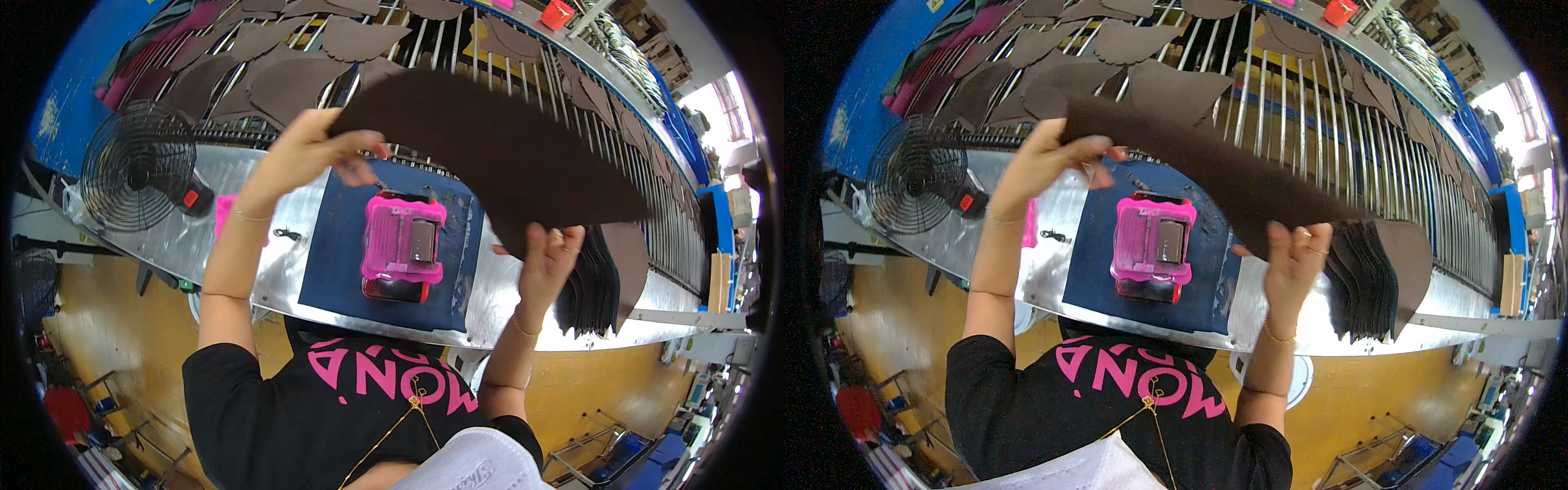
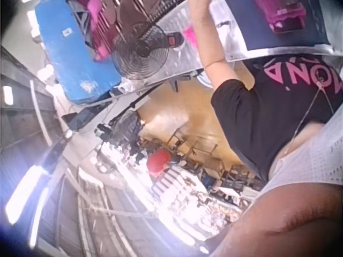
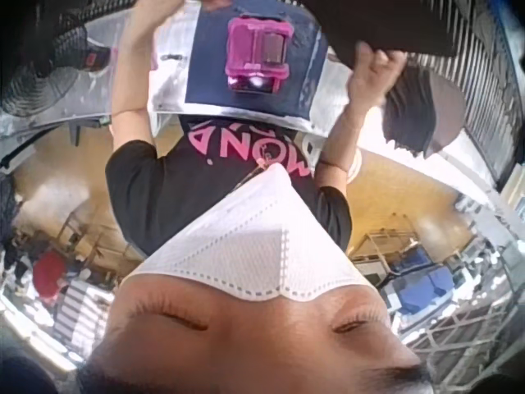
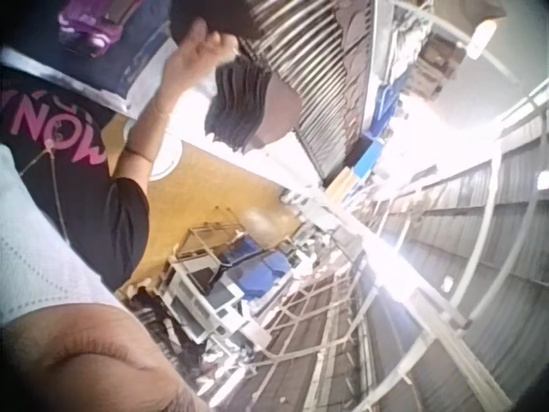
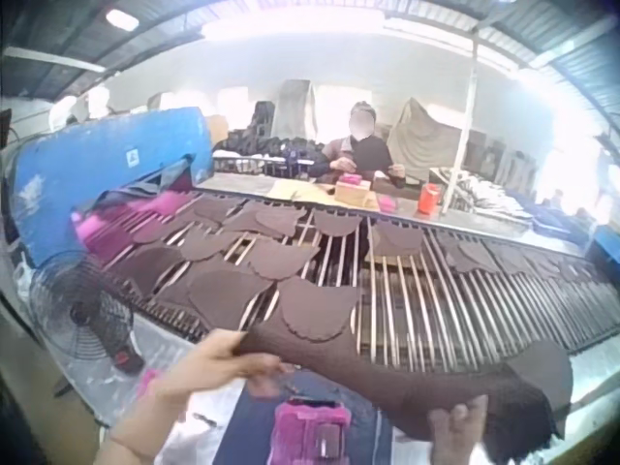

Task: The person repeatedly picks up brown fabric pieces from a stack and places them onto a moving conveyor belt. The pieces are arranged one by one along the belt as it moves through the factory.

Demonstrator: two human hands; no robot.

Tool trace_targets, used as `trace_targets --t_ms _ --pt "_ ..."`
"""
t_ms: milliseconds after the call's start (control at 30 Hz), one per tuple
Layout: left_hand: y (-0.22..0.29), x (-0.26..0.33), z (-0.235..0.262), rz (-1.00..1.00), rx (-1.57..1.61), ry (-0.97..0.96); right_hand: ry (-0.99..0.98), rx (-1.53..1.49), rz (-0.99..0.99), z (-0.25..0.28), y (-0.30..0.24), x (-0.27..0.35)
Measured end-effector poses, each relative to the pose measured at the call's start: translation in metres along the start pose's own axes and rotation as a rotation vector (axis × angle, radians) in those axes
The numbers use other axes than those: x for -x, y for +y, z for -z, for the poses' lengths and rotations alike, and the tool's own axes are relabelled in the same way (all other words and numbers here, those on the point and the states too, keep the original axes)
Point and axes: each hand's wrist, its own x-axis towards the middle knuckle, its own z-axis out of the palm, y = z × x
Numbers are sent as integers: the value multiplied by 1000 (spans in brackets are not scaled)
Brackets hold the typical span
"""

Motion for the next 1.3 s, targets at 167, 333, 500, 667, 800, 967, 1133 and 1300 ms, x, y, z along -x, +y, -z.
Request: trace_targets --t_ms 167,333,500,667,800,967,1133,1300 --pt "17 69 28 -174 -163 375 -568 551 51 -16 31 2" --pt "8 106 51 -78 -203 462 -521 360 74 -42 49 11" --pt "-9 107 45 -5 -268 392 -552 511 176 -20 45 10" --pt "-22 79 8 107 -408 185 -547 745 203 35 46 10" --pt "-25 47 -23 -36 -651 31 -408 801 148 73 41 27" --pt "-29 14 -62 -410 -873 -65 -127 828 -4 151 37 49" --pt "-29 -14 -107 -519 -895 -244 173 665 101 188 -24 50" --pt "13 -69 -146 -671 -380 -272 303 931 203 176 -88 41"
